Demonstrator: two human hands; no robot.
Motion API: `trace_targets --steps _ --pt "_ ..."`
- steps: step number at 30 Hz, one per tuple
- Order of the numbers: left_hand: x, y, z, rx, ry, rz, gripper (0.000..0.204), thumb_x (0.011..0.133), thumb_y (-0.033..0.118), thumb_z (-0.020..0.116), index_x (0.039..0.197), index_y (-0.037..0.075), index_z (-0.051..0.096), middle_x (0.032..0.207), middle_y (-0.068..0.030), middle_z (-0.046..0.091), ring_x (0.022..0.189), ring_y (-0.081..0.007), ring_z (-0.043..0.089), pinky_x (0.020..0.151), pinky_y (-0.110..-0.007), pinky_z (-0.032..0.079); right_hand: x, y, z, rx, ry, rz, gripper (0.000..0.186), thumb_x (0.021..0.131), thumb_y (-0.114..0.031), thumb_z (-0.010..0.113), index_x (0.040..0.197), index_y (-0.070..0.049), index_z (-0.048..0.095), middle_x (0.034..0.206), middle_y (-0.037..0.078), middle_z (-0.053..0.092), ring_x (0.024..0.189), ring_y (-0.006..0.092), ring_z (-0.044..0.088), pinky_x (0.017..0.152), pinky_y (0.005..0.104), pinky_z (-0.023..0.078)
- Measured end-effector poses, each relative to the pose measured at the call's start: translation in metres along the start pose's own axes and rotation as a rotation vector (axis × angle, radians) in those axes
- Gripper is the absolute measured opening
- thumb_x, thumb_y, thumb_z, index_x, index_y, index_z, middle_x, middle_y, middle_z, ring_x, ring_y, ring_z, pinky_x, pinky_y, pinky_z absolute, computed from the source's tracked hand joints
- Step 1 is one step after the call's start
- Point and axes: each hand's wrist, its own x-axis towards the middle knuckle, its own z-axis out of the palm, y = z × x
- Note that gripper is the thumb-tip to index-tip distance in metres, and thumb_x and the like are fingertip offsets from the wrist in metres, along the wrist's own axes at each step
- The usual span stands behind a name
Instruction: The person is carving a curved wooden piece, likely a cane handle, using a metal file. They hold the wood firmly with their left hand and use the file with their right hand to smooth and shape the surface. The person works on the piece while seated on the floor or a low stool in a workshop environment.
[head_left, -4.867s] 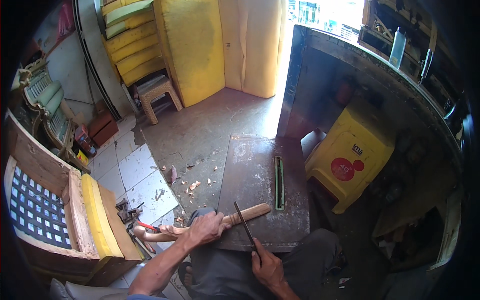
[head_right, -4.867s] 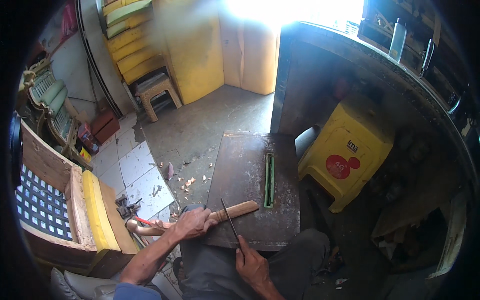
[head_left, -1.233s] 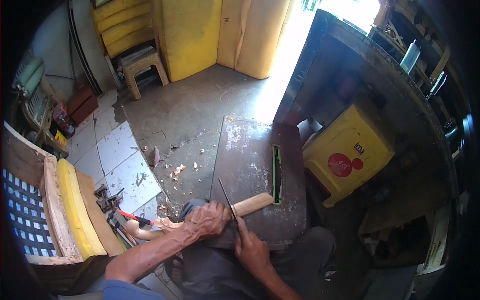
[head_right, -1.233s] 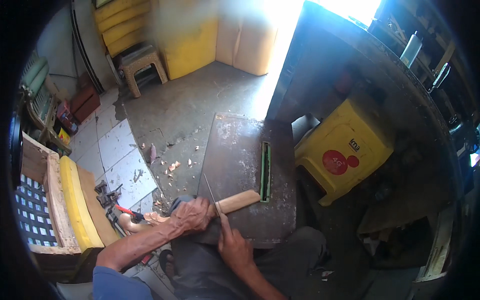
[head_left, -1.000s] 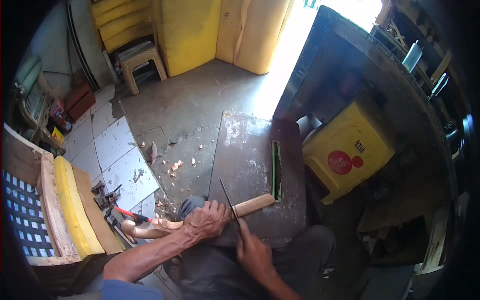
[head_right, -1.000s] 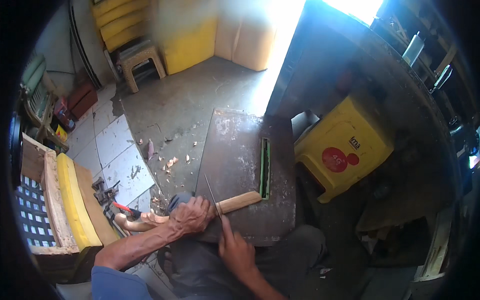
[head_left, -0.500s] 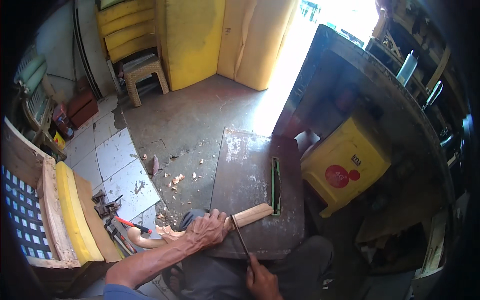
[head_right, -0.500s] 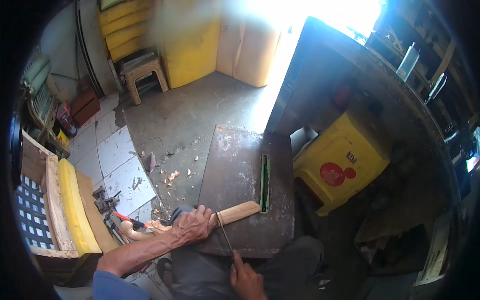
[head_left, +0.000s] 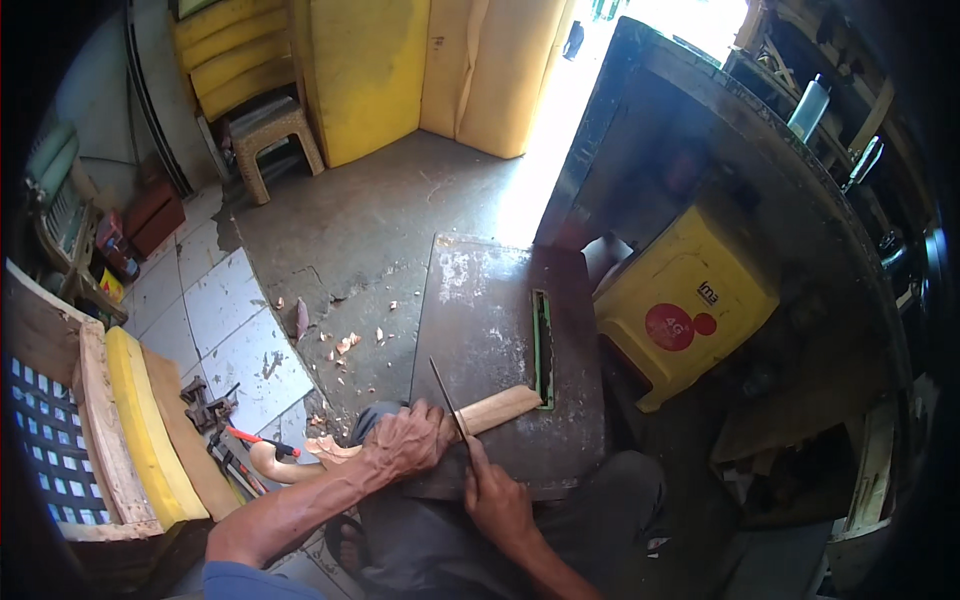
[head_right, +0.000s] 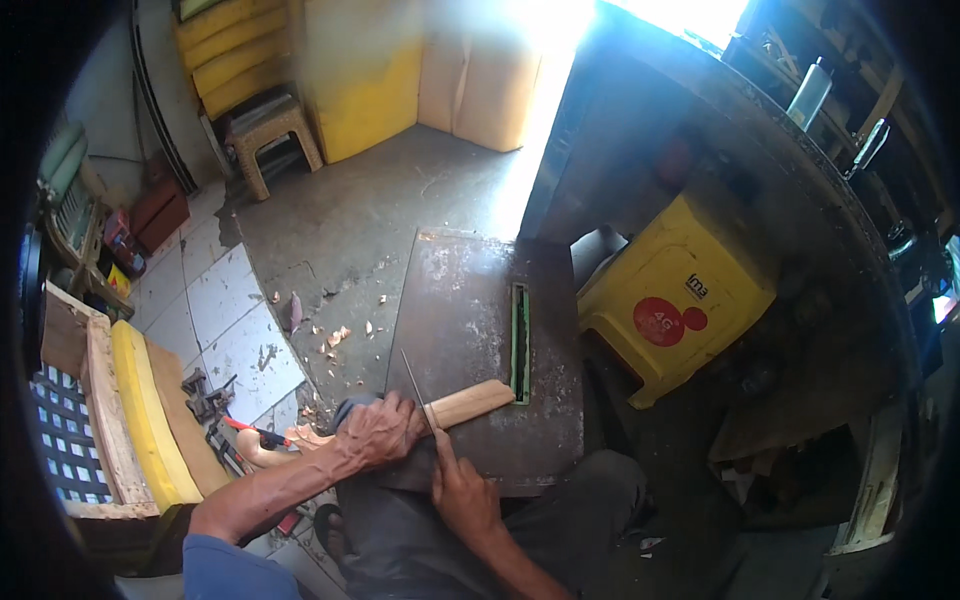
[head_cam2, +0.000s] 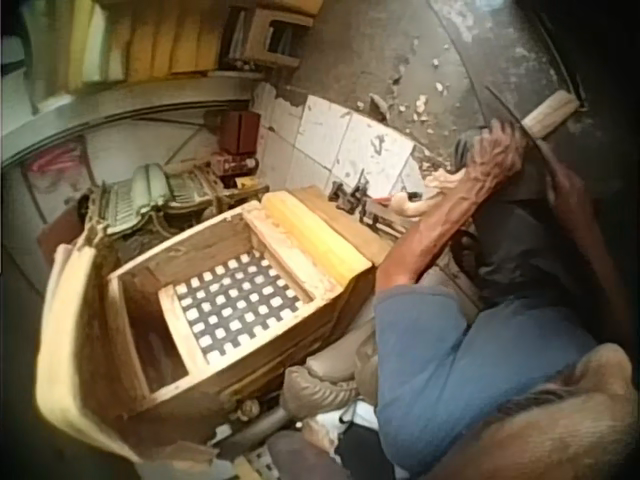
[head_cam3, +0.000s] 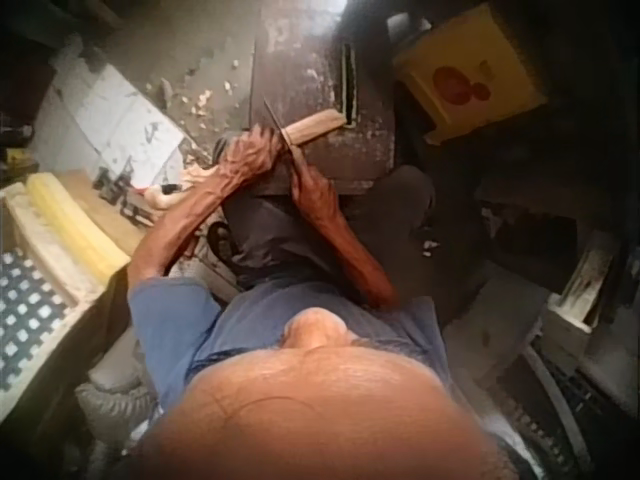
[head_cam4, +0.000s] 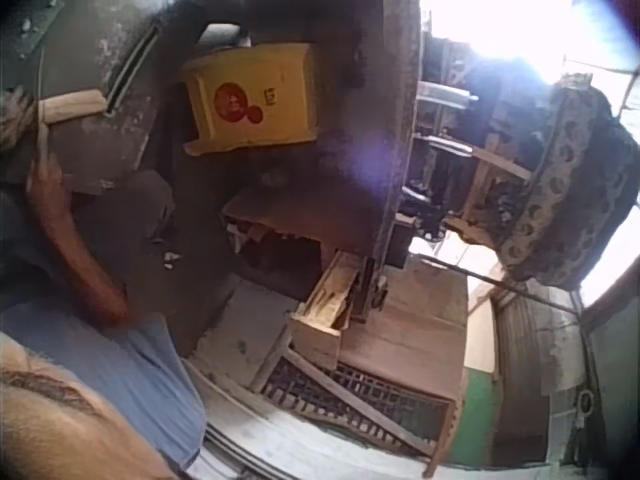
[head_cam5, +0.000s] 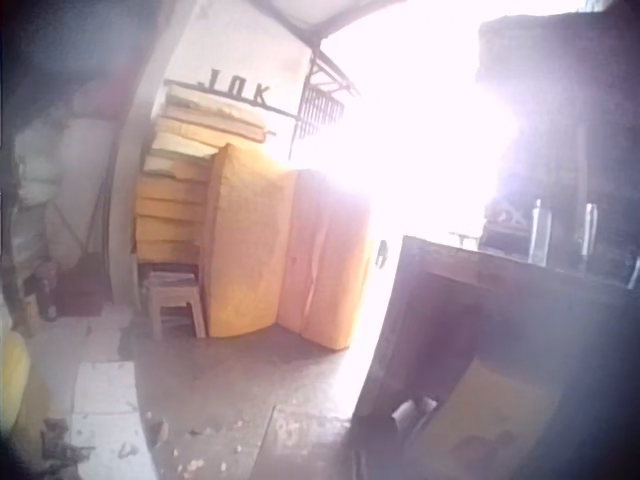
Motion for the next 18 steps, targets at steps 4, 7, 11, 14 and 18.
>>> trace_targets --steps 4,7,11,14,18 --pt "0.009 0.001 -0.001 0.021 0.062 0.01 0.03 0.1 0.034 0.058 0.098 0.005 0.064 0.082 -0.0139 0.055 0.063 -0.0272 0.065 0.051 -0.039 0.054 -0.064 0.012 -0.016 -0.045 -0.026 0.043 0.059 0.096 -0.022 0.067 0.152 -0.018 0.049 0.071 0.015 0.066 0.059 0.0371 0.067 0.054 0.0483 0.058" --pt "-0.002 0.006 0.003 0.078 0.008 0.071 0.031 0.099 0.035 0.059 0.098 0.004 0.062 0.084 -0.0131 0.055 0.068 -0.0265 0.064 0.051 -0.039 0.052 -0.01 -0.004 -0.013 -0.003 -0.103 0.089 0.053 0.097 -0.019 0.064 0.148 -0.015 0.052 0.077 0.019 0.069 0.066 0.0407 0.068 0.061 0.0521 0.057" --pt "0.005 -0.001 0.008 0.153 0.11 0.076 0.033 0.096 0.036 0.063 0.102 0.004 0.06 0.089 -0.0134 0.056 0.071 -0.026 0.063 0.051 -0.038 0.051 0.036 -0.004 0.009 0.016 0.003 0.026 0.053 0.097 -0.019 0.064 0.149 -0.015 0.052 0.078 0.02 0.069 0.067 0.0422 0.069 0.062 0.0548 0.057" --pt "-0.005 0.013 0.011 0.178 0.215 -0.025 0.038 0.091 0.037 0.068 0.107 0.003 0.06 0.093 -0.0106 0.055 0.077 -0.0241 0.061 0.053 -0.035 0.052 0.035 -0.003 0.009 0.025 0.016 0.017 0.053 0.097 -0.018 0.063 0.149 -0.015 0.051 0.078 0.02 0.069 0.069 0.043 0.069 0.063 0.0557 0.057" --pt "-0.008 0.016 0.004 0.219 0.216 -0.031 0.045 0.09 0.036 0.068 0.116 0.0 0.06 0.092 -0.0103 0.056 0.077 -0.0235 0.062 0.057 -0.034 0.053 0.026 0.0 0.01 0.038 0.006 0.008 0.056 0.097 -0.02 0.063 0.151 -0.016 0.048 0.075 0.019 0.068 0.066 0.0434 0.069 0.061 0.0567 0.057"
